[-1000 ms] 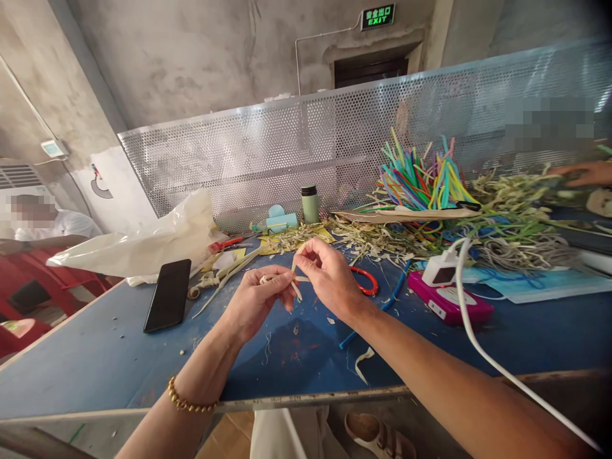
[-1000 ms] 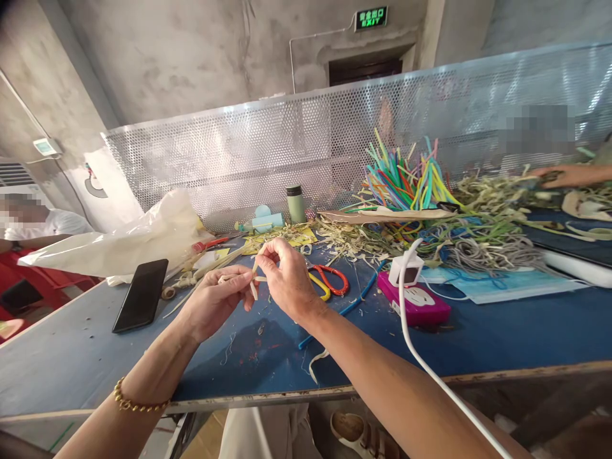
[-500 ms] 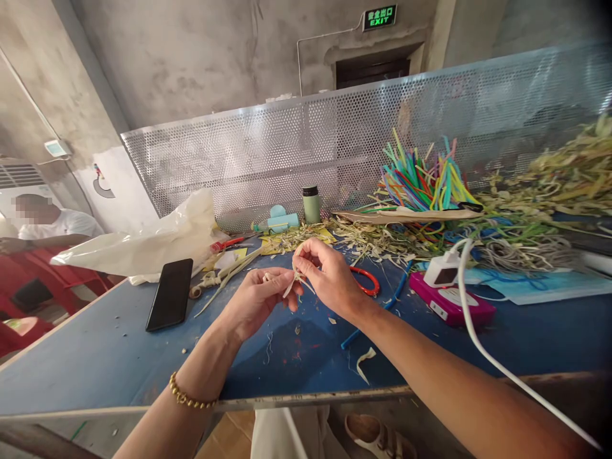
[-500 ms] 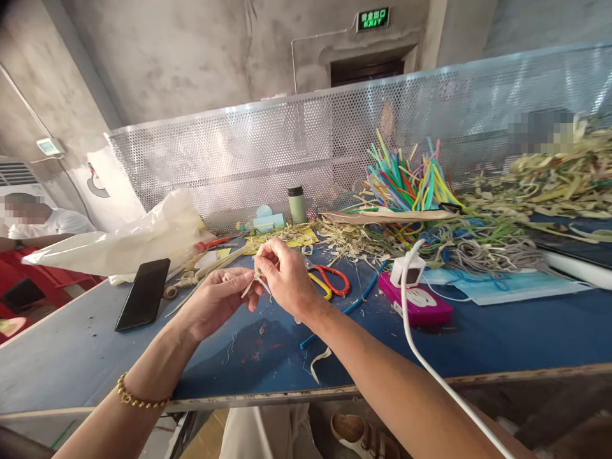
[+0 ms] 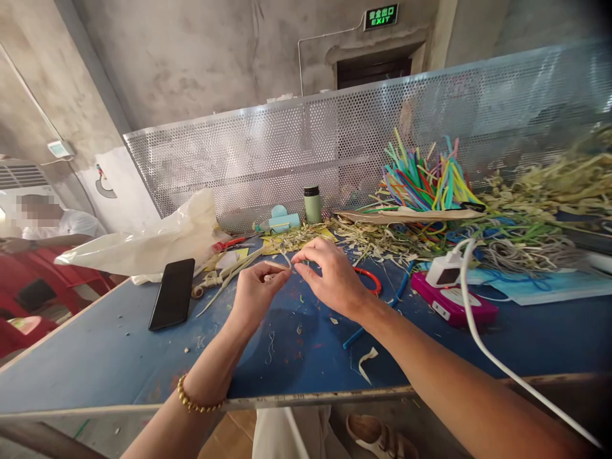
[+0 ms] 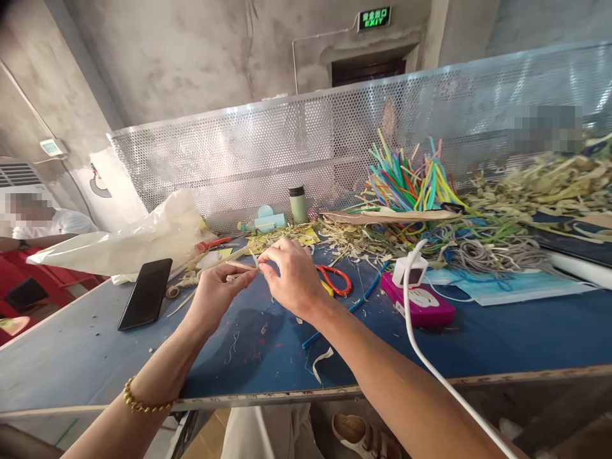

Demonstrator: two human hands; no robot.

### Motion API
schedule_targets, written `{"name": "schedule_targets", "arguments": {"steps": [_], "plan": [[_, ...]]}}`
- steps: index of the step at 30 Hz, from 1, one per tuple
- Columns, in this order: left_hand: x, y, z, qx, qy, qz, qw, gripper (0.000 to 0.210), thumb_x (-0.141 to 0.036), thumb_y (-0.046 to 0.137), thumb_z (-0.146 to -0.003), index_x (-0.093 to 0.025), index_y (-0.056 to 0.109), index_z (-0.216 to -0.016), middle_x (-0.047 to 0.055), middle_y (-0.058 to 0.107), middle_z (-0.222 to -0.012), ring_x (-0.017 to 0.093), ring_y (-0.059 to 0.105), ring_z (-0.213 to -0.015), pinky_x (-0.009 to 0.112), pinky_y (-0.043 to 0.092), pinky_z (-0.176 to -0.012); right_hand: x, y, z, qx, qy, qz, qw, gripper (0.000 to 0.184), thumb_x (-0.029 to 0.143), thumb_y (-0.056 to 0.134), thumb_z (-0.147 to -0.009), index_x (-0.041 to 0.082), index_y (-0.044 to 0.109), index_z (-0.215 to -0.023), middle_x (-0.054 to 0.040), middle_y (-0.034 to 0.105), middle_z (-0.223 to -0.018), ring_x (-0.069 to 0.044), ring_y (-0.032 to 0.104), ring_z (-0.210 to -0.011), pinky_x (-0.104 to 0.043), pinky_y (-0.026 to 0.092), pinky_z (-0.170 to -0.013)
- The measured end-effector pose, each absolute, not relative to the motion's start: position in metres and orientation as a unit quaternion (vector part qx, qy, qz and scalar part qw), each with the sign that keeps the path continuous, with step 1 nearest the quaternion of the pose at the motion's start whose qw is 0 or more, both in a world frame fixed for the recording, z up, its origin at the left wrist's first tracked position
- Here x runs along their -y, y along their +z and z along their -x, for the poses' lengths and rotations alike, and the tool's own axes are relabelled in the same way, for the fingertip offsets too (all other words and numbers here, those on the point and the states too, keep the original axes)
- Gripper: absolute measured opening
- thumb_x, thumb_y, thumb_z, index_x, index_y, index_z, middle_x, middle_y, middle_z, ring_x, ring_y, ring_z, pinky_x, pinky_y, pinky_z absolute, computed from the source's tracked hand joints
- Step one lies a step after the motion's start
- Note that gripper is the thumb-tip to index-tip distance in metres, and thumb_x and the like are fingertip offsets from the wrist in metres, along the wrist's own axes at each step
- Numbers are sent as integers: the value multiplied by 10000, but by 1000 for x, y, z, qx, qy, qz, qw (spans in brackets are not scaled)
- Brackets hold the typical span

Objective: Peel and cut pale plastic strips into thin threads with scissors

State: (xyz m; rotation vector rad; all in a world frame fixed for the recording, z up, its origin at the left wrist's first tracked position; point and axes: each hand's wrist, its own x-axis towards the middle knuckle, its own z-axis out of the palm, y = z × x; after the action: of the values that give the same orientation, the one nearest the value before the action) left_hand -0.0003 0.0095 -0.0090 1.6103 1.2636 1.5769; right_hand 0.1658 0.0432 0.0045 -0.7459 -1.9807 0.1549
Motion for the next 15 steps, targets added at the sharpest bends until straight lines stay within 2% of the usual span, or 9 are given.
{"name": "schedule_targets", "arguments": {"steps": [4, 7, 10, 15], "plan": [[-10, -12, -2, -511, 576, -630, 102, 60, -248, 710, -753, -218, 756, -775, 24, 701, -751, 170, 547, -705, 269, 391, -670, -42, 0, -162, 819, 106, 331, 457, 110, 199, 600, -859, 187, 656, -765, -49, 639, -805, -167, 577, -727, -309, 434, -701], [-7, -13, -4, -503, 574, -643, 53, 97, -181, 692, -748, -235, 759, -794, 26, 714, -792, 187, 579, -761, 274, 409, -723, -41, -3, -158, 812, 145, 346, 448, 100, 273, 687, -809, 174, 675, -809, -59, 666, -842, -172, 588, -730, -303, 435, -687], [-5, -12, -6, -482, 578, -652, 87, 96, -193, 689, -764, -227, 767, -809, 31, 728, -814, 188, 610, -774, 280, 425, -744, -42, -4, -157, 804, 153, 343, 460, 122, 278, 654, -845, 164, 679, -809, -63, 678, -832, -171, 589, -738, -291, 420, -679], [-5, -9, -6, -448, 594, -612, 267, 189, -285, 726, -753, -163, 767, -891, 49, 731, -748, 185, 644, -715, 291, 464, -697, -43, 0, -160, 803, 152, 342, 465, 208, 184, 546, -893, 156, 638, -708, -17, 624, -673, -129, 518, -621, -256, 353, -604]]}}
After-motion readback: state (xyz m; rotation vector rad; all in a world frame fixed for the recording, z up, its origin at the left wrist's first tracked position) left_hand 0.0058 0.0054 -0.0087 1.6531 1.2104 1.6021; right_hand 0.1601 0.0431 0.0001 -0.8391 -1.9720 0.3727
